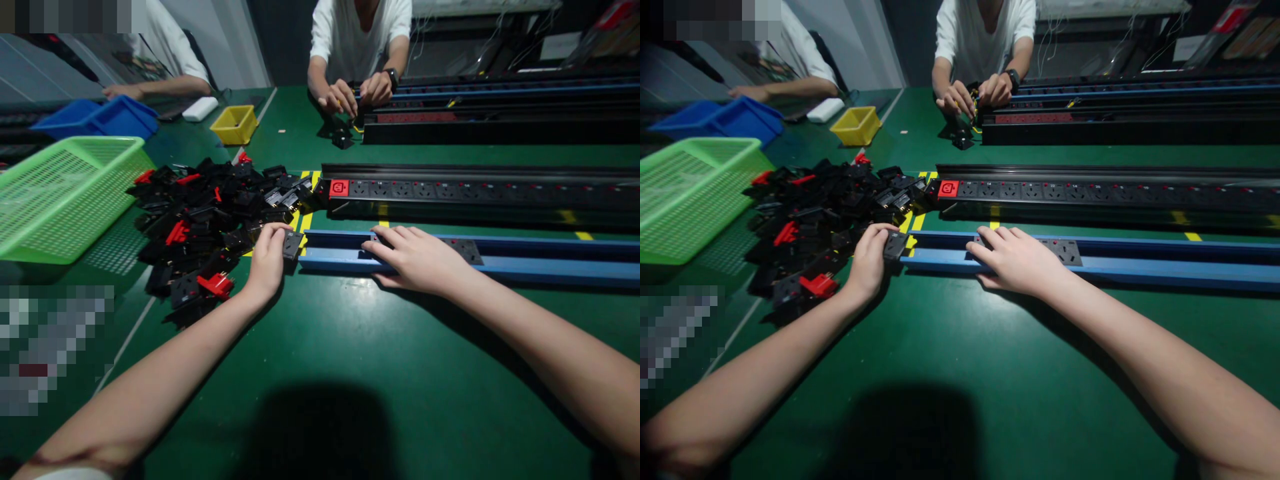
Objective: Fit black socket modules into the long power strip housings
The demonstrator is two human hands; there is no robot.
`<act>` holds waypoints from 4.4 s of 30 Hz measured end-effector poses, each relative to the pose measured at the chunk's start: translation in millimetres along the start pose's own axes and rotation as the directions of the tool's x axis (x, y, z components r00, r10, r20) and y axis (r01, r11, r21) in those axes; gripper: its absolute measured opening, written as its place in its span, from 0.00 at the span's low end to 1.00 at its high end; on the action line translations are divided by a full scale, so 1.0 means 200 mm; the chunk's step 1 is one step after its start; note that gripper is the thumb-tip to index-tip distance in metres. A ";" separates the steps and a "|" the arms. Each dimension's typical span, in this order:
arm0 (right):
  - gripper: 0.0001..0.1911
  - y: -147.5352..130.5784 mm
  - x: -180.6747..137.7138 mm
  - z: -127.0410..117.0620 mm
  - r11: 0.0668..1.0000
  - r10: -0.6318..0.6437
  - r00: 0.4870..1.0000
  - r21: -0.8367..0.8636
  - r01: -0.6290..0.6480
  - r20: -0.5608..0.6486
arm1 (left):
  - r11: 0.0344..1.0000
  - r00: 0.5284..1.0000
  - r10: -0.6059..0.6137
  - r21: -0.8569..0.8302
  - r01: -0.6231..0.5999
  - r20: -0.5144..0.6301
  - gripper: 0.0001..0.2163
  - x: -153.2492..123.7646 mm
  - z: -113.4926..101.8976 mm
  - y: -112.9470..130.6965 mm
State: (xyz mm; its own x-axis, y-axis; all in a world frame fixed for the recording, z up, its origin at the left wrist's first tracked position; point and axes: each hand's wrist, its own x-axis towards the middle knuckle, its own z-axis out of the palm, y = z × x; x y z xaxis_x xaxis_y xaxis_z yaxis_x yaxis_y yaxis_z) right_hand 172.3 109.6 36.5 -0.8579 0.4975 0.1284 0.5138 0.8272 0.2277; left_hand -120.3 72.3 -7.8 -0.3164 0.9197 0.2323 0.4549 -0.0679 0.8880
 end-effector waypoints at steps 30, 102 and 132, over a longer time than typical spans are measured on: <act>0.25 0.00 0.00 0.01 1.000 0.004 1.000 -0.012 -0.004 0.011 | 0.992 0.996 -0.078 -0.100 0.081 0.034 0.13 0.03 0.01 -0.03; 0.44 0.04 0.11 -0.03 0.886 0.034 0.993 0.463 0.021 -0.109 | 0.741 0.728 0.466 0.229 -0.632 0.503 0.11 -0.09 0.00 0.07; 0.42 0.06 0.12 -0.02 0.869 -0.064 0.988 0.480 0.124 -0.138 | 0.707 0.731 0.421 0.310 -0.635 0.538 0.17 -0.09 0.00 0.12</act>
State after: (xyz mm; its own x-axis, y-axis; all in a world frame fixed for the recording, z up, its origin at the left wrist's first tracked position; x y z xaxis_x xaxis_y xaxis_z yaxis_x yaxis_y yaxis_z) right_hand 158.7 130.3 45.3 -0.8820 0.4023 0.2454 0.3436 0.9054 -0.2495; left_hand -104.5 53.2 8.7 0.4081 0.8513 0.3296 0.7805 -0.5127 0.3577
